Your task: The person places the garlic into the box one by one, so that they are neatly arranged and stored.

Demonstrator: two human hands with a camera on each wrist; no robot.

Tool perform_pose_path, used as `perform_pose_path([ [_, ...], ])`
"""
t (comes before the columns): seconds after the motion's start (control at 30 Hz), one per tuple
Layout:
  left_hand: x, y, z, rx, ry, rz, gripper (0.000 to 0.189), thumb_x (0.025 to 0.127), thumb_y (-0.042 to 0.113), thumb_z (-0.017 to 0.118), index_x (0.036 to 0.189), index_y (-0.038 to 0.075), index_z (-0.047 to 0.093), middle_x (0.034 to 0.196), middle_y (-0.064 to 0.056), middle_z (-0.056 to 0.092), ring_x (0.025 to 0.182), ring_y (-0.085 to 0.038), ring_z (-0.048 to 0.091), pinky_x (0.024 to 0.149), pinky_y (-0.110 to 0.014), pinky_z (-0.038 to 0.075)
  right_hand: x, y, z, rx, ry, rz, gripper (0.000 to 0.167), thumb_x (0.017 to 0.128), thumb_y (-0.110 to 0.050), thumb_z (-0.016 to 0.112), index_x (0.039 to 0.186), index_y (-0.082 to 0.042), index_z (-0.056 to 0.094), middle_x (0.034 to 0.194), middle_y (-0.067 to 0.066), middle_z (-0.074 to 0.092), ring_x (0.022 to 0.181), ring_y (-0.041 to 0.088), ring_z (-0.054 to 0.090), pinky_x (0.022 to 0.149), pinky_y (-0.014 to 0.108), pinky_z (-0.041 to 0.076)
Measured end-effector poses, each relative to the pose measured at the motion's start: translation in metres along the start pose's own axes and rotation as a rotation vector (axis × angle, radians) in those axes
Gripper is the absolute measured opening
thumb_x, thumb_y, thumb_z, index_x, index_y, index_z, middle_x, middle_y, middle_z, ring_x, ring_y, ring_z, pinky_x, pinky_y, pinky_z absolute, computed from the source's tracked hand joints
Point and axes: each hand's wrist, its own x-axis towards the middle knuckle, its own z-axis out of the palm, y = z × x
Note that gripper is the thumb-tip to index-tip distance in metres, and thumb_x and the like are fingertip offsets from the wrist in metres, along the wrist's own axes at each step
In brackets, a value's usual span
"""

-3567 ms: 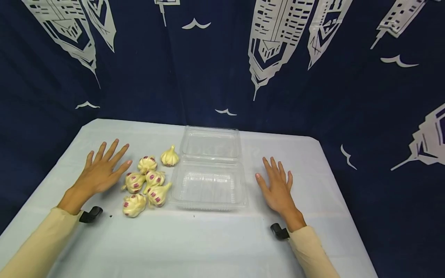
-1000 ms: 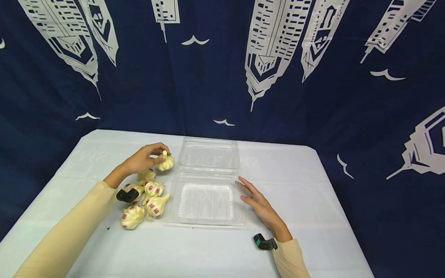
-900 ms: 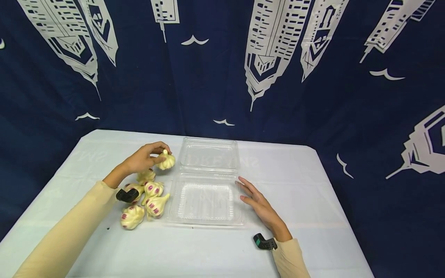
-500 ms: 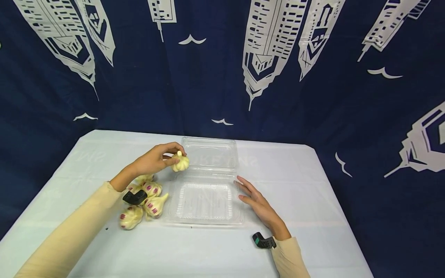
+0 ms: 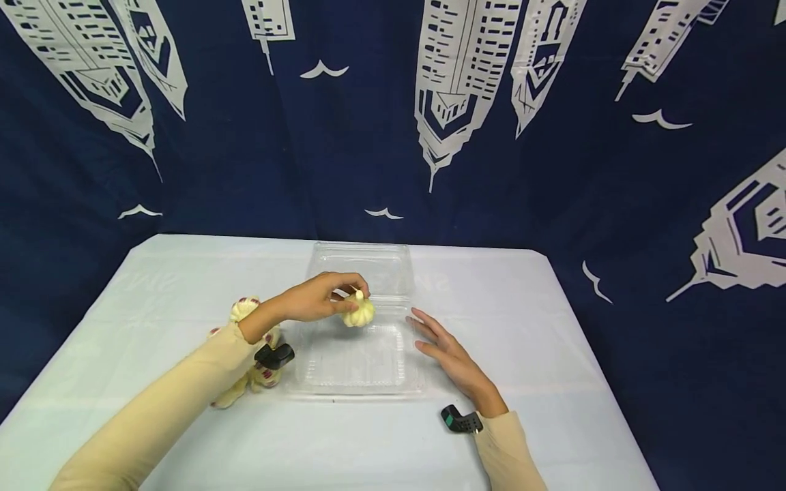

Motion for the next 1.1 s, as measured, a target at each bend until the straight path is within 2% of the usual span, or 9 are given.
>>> perform_pose_path([
  [0.1, 0.014, 0.0, 0.012, 0.005, -0.034, 0.017, 0.017, 0.096, 0.001, 0.063, 0.112, 0.007, 0.06, 0.123, -0.012, 0.064, 0.119, -0.033, 0.062, 0.095, -0.04, 0.054, -0.002, -0.001, -0.003, -0.002, -0.007, 0.005, 0.062, 0.106, -0.016, 0.048, 0.161, -0.024, 0.02, 0.165, 0.011, 0.026, 0.155, 0.033, 0.008, 0.117, 0.069, 0.0],
  [0.23, 0.026, 0.001, 0.023, 0.055, -0.067, 0.037, 0.016, 0.096, 0.001, 0.062, 0.111, 0.006, 0.06, 0.123, -0.011, 0.065, 0.121, -0.032, 0.062, 0.098, -0.04, 0.053, 0.002, -0.004, -0.004, -0.014, -0.027, 0.01, 0.062, 0.106, -0.017, 0.048, 0.161, -0.024, 0.02, 0.165, 0.011, 0.026, 0.155, 0.033, 0.007, 0.117, 0.07, 0.001],
  [0.43, 0.04, 0.005, 0.035, 0.103, -0.115, 0.084, 0.015, 0.098, 0.0, 0.059, 0.113, -0.001, 0.06, 0.124, -0.017, 0.065, 0.123, -0.032, 0.061, 0.104, -0.04, 0.05, 0.0, -0.003, -0.005, -0.004, -0.032, -0.007, 0.062, 0.106, -0.019, 0.048, 0.161, -0.024, 0.019, 0.165, 0.014, 0.024, 0.154, 0.035, 0.005, 0.115, 0.073, -0.002],
  [0.6, 0.043, 0.005, 0.042, 0.131, -0.113, 0.072, 0.013, 0.099, 0.001, 0.058, 0.111, -0.001, 0.061, 0.122, -0.016, 0.067, 0.121, -0.033, 0.062, 0.104, -0.043, 0.049, -0.002, -0.002, -0.003, 0.018, -0.043, -0.009, 0.063, 0.106, -0.021, 0.049, 0.161, -0.025, 0.019, 0.165, 0.015, 0.022, 0.154, 0.036, 0.004, 0.115, 0.073, -0.003],
  [0.9, 0.046, -0.001, 0.052, 0.223, -0.068, -0.022, 0.006, 0.097, 0.005, 0.064, 0.102, 0.005, 0.065, 0.114, -0.008, 0.071, 0.113, -0.027, 0.065, 0.098, -0.042, 0.051, 0.0, 0.003, 0.001, 0.029, -0.067, -0.017, 0.063, 0.106, -0.02, 0.048, 0.161, -0.024, 0.017, 0.165, 0.015, 0.022, 0.155, 0.036, 0.002, 0.113, 0.074, -0.004],
  [1.1, 0.051, 0.0, 0.055, 0.273, -0.03, -0.024, 0.009, 0.098, 0.009, 0.064, 0.106, 0.006, 0.067, 0.113, -0.005, 0.07, 0.111, -0.025, 0.065, 0.094, -0.038, 0.053, 0.0, 0.003, -0.002, 0.028, -0.047, -0.027, 0.063, 0.106, -0.019, 0.048, 0.161, -0.022, 0.018, 0.165, 0.017, 0.023, 0.154, 0.037, 0.005, 0.113, 0.074, -0.003],
])
